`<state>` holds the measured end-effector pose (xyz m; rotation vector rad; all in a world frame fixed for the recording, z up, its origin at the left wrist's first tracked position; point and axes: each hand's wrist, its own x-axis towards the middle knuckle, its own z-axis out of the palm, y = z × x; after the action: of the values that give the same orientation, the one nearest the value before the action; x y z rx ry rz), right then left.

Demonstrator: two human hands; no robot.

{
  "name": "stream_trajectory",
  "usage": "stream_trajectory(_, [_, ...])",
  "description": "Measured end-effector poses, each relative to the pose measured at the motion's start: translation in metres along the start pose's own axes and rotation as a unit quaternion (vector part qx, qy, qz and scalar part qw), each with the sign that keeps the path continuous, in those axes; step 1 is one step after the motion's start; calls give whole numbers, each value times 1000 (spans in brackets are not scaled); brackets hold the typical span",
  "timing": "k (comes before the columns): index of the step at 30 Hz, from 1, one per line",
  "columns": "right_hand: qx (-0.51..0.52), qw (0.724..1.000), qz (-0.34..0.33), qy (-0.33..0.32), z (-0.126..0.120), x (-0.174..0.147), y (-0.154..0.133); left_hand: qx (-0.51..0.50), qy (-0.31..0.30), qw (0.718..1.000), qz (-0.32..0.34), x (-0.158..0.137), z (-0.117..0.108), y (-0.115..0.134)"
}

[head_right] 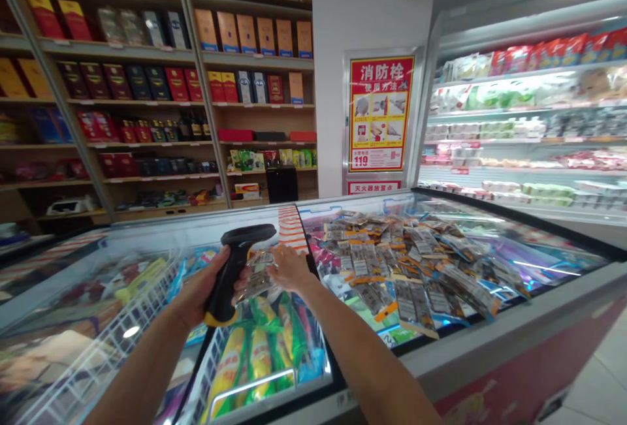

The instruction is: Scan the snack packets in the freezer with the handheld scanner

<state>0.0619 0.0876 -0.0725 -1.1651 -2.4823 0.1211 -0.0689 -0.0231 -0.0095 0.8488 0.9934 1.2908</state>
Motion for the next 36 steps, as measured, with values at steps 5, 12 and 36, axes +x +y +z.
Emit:
stream_trajectory(5, [-17,1000,-24,-4,9,26,-13,12,29,1000,0,-2,-3,-2])
stream_trajectory(12, [-103,994,-11,-37,-8,3,-7,-7,0,1000,0,-5,-3,0])
stream_trajectory(36, [504,814,181,224,3,-4,66,8,-20,1000,2,-8,-5,-1])
